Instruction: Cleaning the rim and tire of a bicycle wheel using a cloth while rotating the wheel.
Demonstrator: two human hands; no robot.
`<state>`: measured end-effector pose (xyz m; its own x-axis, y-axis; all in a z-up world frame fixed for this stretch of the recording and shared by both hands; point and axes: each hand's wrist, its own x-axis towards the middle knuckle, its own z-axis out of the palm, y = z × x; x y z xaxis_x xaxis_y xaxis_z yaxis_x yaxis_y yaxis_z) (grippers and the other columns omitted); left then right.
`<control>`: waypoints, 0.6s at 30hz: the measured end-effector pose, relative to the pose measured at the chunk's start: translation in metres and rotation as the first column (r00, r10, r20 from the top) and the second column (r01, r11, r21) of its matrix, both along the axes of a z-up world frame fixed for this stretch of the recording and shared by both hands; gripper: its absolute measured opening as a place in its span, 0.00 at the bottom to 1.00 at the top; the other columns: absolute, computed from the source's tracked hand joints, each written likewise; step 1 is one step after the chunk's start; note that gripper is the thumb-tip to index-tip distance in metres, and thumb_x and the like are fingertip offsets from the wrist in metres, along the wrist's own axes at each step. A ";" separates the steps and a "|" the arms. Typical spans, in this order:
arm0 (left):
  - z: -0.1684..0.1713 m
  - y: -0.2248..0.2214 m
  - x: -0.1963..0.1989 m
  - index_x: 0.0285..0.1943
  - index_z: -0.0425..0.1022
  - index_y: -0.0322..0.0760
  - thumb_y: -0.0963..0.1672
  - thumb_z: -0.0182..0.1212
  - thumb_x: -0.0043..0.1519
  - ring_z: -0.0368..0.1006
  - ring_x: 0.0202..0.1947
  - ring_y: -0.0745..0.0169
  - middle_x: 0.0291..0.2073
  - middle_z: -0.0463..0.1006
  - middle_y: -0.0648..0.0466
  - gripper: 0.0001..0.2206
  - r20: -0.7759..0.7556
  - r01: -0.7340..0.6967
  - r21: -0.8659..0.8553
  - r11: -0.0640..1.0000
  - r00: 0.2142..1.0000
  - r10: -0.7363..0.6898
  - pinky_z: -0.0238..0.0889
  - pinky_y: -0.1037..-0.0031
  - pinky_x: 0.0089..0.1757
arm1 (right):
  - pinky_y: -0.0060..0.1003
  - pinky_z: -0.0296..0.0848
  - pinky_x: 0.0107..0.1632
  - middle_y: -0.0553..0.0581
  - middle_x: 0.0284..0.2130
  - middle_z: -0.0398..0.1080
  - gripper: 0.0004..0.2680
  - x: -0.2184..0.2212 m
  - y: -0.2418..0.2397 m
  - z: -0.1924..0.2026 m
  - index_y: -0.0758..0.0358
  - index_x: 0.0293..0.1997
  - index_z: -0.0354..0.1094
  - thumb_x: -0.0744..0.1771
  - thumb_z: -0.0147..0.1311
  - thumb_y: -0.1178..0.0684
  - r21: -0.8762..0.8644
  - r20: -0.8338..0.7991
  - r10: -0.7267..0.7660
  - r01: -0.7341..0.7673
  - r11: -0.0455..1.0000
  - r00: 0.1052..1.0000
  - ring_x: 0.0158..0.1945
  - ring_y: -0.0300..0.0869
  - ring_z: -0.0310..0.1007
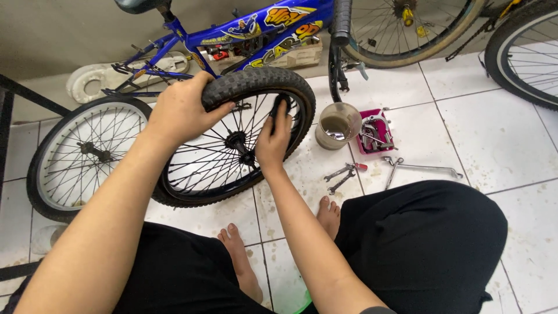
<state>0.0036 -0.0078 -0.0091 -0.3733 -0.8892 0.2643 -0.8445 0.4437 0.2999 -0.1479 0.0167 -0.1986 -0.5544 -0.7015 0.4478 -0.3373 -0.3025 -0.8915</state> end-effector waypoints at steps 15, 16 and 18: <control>0.002 0.001 -0.003 0.54 0.78 0.30 0.49 0.74 0.58 0.81 0.37 0.35 0.35 0.83 0.39 0.22 -0.014 0.031 0.000 1.000 0.999 -0.031 0.73 0.55 0.37 | 0.52 0.68 0.60 0.63 0.50 0.61 0.19 -0.054 -0.014 -0.055 0.58 0.75 0.55 0.72 0.44 0.58 0.135 -0.163 -0.073 0.096 0.986 0.984 0.57 0.61 0.66; 0.004 0.002 -0.004 0.54 0.78 0.30 0.49 0.74 0.58 0.81 0.37 0.35 0.35 0.83 0.39 0.22 -0.019 0.026 -0.002 1.000 0.999 -0.027 0.73 0.55 0.37 | 0.52 0.68 0.60 0.63 0.50 0.61 0.19 -0.059 -0.013 -0.065 0.58 0.75 0.55 0.72 0.44 0.58 0.133 -0.168 -0.069 0.092 0.987 0.983 0.57 0.61 0.66; 0.006 0.006 -0.004 0.53 0.78 0.29 0.48 0.73 0.59 0.81 0.37 0.35 0.35 0.83 0.39 0.21 -0.022 0.030 0.002 1.000 0.999 -0.030 0.73 0.56 0.37 | 0.46 0.70 0.57 0.58 0.45 0.62 0.20 -0.065 -0.010 -0.087 0.53 0.75 0.56 0.71 0.43 0.58 0.226 -0.073 -0.076 0.091 0.970 0.994 0.52 0.53 0.69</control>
<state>-0.0008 -0.0015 -0.0031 -0.3936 -0.8784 0.2709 -0.8242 0.4678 0.3192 -0.2124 0.0067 -0.2858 -0.5907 -0.7419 0.3173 -0.4111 -0.0617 -0.9095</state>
